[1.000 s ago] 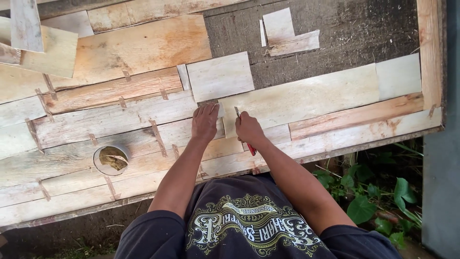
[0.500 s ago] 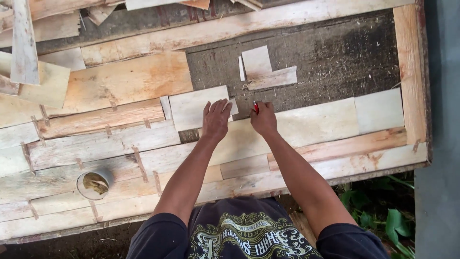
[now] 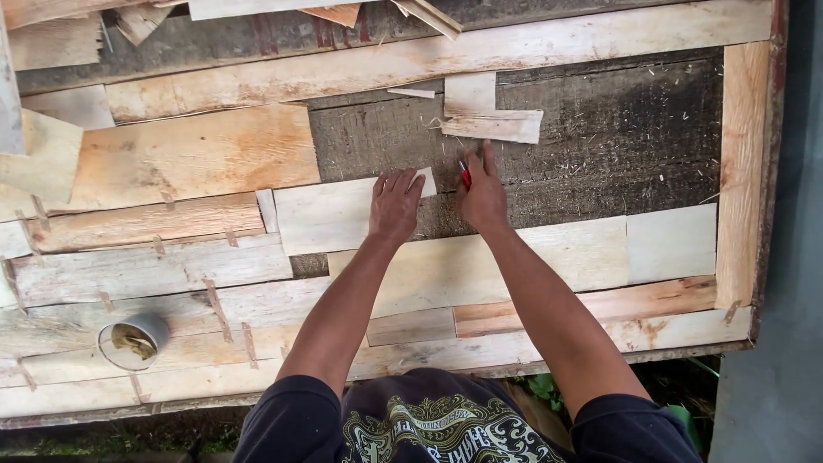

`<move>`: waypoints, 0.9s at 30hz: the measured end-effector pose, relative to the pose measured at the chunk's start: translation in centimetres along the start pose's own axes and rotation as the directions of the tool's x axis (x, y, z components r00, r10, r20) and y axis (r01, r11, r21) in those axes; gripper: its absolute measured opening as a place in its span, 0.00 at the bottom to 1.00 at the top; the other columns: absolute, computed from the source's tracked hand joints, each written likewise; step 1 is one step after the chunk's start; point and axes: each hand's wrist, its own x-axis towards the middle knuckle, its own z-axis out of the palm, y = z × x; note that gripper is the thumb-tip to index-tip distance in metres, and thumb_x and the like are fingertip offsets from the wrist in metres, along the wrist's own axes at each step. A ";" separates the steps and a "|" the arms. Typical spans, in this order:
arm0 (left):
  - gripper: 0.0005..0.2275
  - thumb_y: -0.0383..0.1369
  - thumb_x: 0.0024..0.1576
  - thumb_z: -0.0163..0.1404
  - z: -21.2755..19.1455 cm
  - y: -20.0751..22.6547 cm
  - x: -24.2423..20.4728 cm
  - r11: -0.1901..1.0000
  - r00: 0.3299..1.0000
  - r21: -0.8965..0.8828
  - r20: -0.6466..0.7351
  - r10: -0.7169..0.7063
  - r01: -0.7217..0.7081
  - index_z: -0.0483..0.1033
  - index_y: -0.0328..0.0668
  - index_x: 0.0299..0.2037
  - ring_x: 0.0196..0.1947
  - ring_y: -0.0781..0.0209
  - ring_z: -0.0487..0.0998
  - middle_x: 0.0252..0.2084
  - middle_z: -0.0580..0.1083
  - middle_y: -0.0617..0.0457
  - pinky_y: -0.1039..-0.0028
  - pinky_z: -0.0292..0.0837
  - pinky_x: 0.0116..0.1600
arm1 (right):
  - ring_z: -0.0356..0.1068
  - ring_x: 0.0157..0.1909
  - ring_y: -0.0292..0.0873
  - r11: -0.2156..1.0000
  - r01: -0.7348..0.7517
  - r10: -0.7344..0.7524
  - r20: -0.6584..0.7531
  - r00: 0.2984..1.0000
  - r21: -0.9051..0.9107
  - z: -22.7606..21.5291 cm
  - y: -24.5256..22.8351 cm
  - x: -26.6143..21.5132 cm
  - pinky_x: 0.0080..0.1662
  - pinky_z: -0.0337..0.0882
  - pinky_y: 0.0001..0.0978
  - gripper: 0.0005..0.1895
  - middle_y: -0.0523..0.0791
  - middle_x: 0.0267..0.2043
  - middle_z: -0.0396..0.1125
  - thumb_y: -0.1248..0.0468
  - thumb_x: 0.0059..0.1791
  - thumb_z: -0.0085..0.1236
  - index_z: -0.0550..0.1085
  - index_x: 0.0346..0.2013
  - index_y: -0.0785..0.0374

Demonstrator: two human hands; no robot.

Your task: The person uses a utility knife to cut small wooden pieces and applies adhesive from a container to join them on a wooden workbench. They repeatedly measure, cut, and glue pieces to assemble a larger wooden structure.

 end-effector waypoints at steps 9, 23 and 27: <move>0.18 0.30 0.61 0.52 1.4 1.6 2.6 0.998 0.982 0.047 -0.187 -0.032 0.042 0.73 0.47 0.63 0.67 0.56 0.65 0.64 0.69 0.54 0.57 0.66 0.67 | 0.75 0.42 0.67 0.998 0.045 -0.044 -0.029 0.999 0.034 6.6 6.0 2.1 0.38 0.74 0.61 0.16 0.55 0.38 0.70 0.51 0.57 0.48 0.73 0.40 0.61; 0.16 0.32 0.57 0.55 4.2 -0.1 3.5 0.998 0.964 0.026 -0.263 -0.048 0.056 0.80 0.55 0.56 0.62 0.59 0.71 0.59 0.77 0.63 0.67 0.75 0.59 | 0.73 0.42 0.74 0.998 0.043 -0.038 0.134 0.990 -0.039 7.2 2.6 3.3 0.36 0.76 0.64 0.13 0.63 0.41 0.68 0.57 0.58 0.43 0.66 0.42 0.67; 0.14 0.31 0.57 0.56 5.1 -0.4 3.7 0.999 0.946 0.031 -0.322 -0.017 0.029 0.82 0.52 0.53 0.59 0.59 0.73 0.56 0.79 0.61 0.72 0.74 0.61 | 0.72 0.45 0.76 0.998 0.030 -0.022 0.153 0.988 -0.049 7.9 2.9 3.6 0.41 0.75 0.68 0.13 0.64 0.44 0.68 0.58 0.57 0.44 0.65 0.43 0.67</move>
